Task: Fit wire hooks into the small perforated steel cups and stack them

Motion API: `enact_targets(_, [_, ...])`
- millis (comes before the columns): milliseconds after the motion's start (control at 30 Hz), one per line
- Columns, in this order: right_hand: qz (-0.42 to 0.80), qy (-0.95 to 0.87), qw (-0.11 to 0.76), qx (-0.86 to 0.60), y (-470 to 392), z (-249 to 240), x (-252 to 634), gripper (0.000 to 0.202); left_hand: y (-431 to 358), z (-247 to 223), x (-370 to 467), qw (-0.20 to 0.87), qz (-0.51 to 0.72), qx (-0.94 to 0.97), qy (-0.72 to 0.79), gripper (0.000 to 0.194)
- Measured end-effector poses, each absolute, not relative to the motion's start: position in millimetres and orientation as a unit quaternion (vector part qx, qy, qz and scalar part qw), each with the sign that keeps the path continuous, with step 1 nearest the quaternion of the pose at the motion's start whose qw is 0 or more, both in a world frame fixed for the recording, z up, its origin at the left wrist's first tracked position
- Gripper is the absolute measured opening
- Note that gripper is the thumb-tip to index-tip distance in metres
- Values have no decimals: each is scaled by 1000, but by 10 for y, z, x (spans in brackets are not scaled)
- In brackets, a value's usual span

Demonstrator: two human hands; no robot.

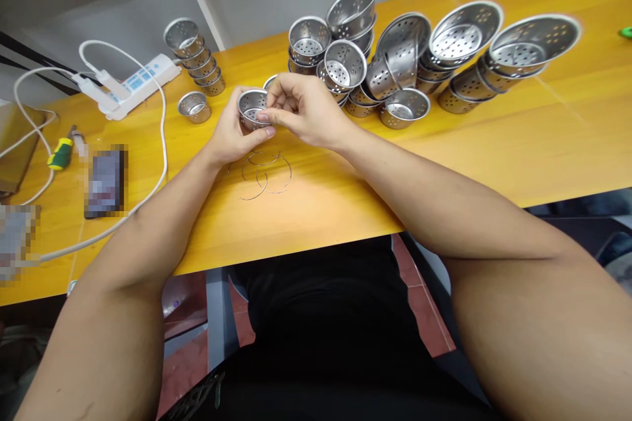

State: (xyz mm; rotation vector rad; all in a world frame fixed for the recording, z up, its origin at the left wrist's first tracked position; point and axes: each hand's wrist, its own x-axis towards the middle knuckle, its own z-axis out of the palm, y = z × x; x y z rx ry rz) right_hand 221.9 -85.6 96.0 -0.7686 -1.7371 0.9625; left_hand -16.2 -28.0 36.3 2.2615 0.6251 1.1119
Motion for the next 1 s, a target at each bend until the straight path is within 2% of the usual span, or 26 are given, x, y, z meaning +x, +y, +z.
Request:
enact_targets(267, [364, -738, 474, -313, -837, 914, 2241, 72, -282, 365, -164, 262, 414, 838, 239, 93])
enact_targets(433, [238, -769, 484, -342, -847, 916, 2317, 66, -204, 297, -166, 246, 445, 826, 244, 102])
enact_targets(567, [166, -806, 454, -340, -852, 949, 2370, 55, -137, 269, -189, 232, 456, 824, 244, 105])
enact_targets(1000, [148, -820, 443, -331, -856, 878, 2352, 47, -102, 253, -196, 222, 457, 826, 244, 103])
